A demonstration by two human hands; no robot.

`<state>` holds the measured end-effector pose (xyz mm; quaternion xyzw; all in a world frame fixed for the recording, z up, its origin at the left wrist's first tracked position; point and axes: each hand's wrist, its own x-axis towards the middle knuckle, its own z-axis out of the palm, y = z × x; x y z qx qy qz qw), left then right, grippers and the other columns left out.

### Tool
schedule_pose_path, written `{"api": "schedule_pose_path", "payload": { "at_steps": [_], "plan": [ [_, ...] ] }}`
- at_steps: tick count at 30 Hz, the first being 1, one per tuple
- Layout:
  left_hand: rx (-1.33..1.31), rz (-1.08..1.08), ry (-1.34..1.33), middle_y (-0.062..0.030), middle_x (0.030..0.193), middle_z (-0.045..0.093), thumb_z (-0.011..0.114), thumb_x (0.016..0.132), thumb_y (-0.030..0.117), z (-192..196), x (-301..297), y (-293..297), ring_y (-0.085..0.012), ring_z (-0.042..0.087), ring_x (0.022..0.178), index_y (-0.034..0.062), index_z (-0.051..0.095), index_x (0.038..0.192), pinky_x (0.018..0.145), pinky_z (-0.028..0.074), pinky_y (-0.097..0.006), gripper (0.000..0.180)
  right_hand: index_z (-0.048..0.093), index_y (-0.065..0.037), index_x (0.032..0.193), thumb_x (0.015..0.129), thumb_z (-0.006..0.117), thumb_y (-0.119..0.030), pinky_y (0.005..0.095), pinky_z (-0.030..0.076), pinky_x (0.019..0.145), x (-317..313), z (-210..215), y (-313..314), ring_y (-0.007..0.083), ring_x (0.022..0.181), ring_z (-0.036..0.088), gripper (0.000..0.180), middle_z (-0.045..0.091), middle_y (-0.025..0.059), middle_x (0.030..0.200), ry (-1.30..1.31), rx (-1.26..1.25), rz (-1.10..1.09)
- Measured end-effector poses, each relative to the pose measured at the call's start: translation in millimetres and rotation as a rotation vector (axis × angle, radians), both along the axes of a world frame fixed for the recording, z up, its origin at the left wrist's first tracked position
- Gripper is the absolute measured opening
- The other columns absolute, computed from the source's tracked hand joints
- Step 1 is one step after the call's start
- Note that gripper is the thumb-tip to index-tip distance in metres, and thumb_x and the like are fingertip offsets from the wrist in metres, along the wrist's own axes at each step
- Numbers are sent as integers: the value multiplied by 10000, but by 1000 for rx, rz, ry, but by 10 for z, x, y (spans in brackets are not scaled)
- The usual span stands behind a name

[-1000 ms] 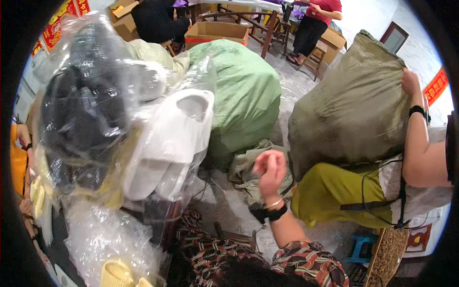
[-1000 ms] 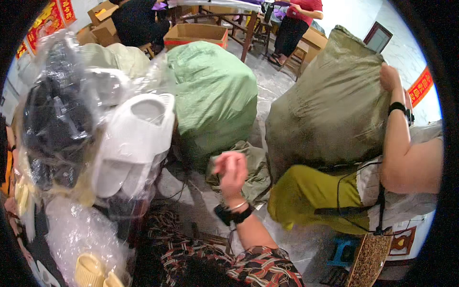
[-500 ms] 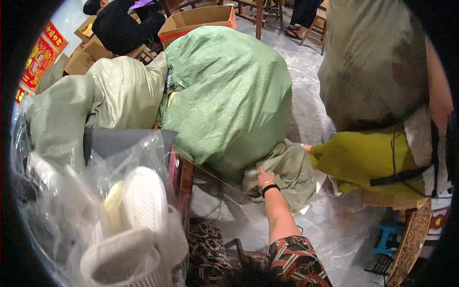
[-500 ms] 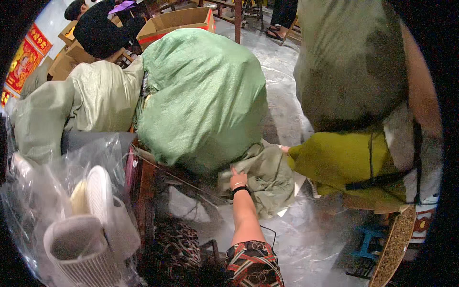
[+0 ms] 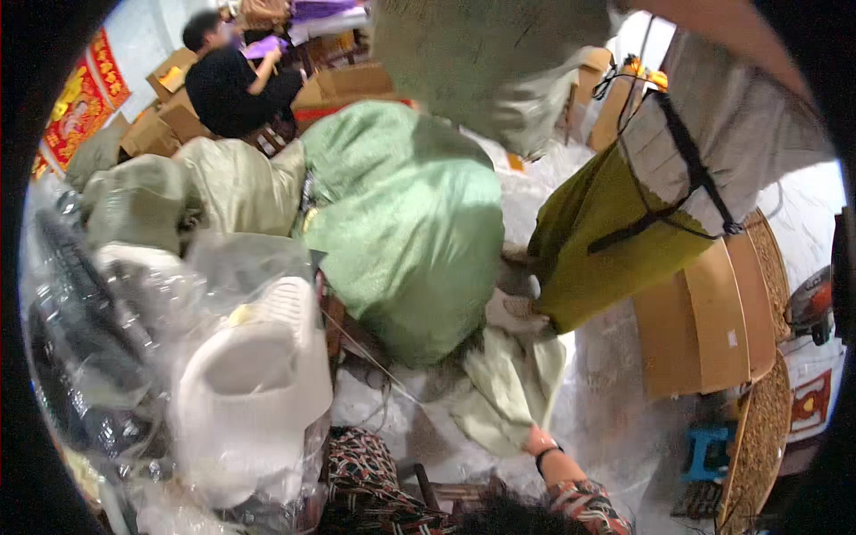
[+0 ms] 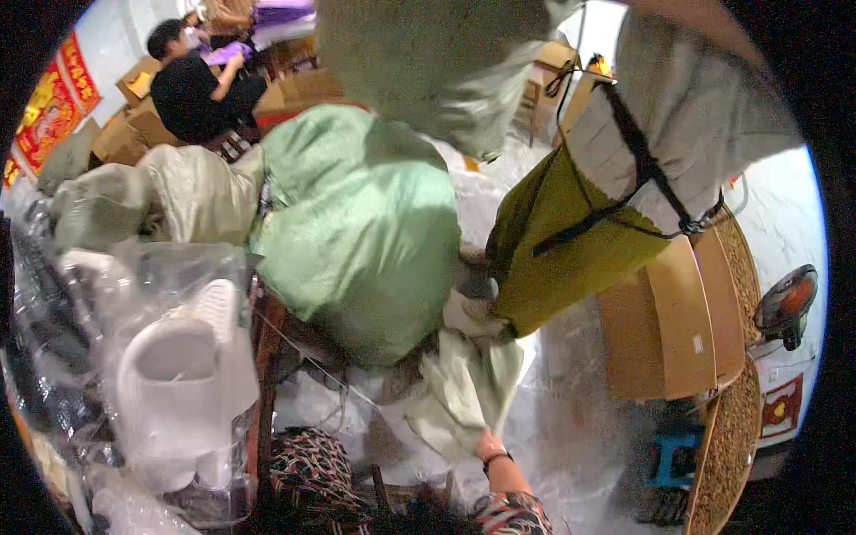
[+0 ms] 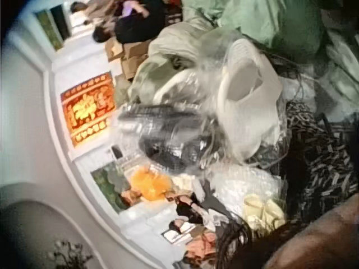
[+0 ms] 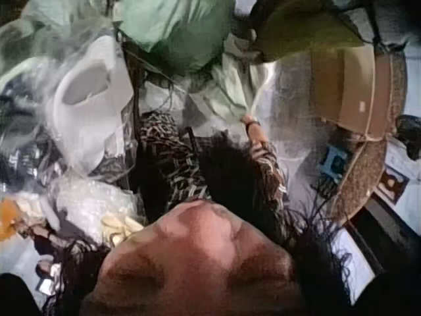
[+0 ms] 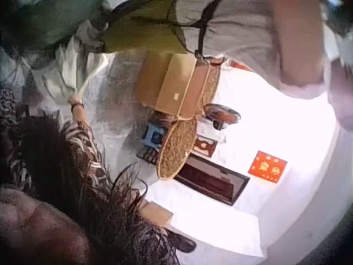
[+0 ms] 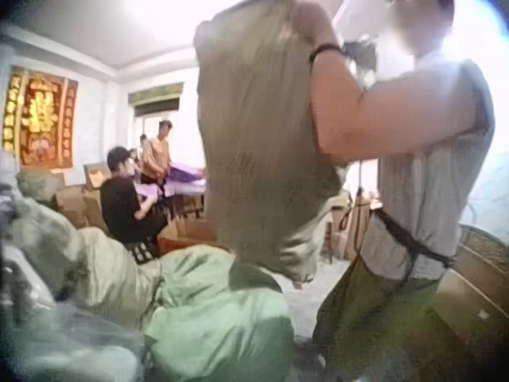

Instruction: Packing slippers into plastic bags and organizing them from large sacks.

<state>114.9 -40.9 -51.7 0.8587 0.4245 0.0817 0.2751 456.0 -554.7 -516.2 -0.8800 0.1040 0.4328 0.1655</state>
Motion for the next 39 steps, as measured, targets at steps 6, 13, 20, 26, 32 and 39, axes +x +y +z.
{"api": "schedule_pose_path", "payload": {
  "at_steps": [6, 13, 20, 26, 32, 39],
  "plan": [
    [-118, -59, -152, -242, 1373, 539, 603, 996, 398, -33, -90, -127, -351, 526, 1249, -46, 467, 1415, 1025, 438, -434, 625, 733, -69, 1139, 903, 586, -299, 465, 506, 985, -1329, 139, -1914, 349, 1204, 622, 361, 678, 159, 1251, 189, -184, 104],
    [-51, -80, -191, -240, 1362, 548, 598, 999, 399, 425, -406, -350, -349, 531, 1244, -52, 473, 1406, 1021, 440, -434, 621, 718, -59, 1108, 914, 562, -310, 476, 507, 948, -838, 563, -1662, 361, 1149, 632, 354, 682, 170, 1200, 52, 6, 281],
    [-112, -69, -233, -238, 1351, 557, 593, 1001, 401, 668, -718, -387, -347, 535, 1238, -59, 480, 1397, 1016, 441, -434, 617, 700, -47, 1072, 927, 534, -324, 489, 509, 906, -1441, 493, -1342, 374, 1085, 644, 354, 686, 184, 1140, -71, 70, 502],
    [-172, 51, -282, -237, 1342, 565, 589, 1004, 402, 787, -1162, -664, -345, 538, 1232, -65, 486, 1389, 1013, 443, -434, 614, 685, -37, 1041, 938, 510, -335, 500, 510, 869, -823, 1548, 872, 386, 1030, 654, 360, 690, 195, 1088, -153, 106, 811],
    [-190, 175, -316, -235, 1333, 572, 584, 1006, 403, 1090, -1608, -1084, -344, 542, 1227, -71, 491, 1381, 1009, 444, -434, 611, 670, -27, 1010, 949, 486, -346, 511, 511, 833, -198, 1986, 54, 397, 975, 664, 373, 695, 207, 1036, -212, 192, 1131],
    [-770, 662, -1101, -198, 1146, 677, 534, 1014, 279, 376, -1597, -751, -285, 681, 982, -44, 575, 1219, 780, 560, -340, 385, 663, -20, 928, 916, 632, -180, 450, 515, 641, -323, 4738, 1837, 368, 739, 659, 163, 673, 192, 839, -569, 898, 1068]
  ]
}}
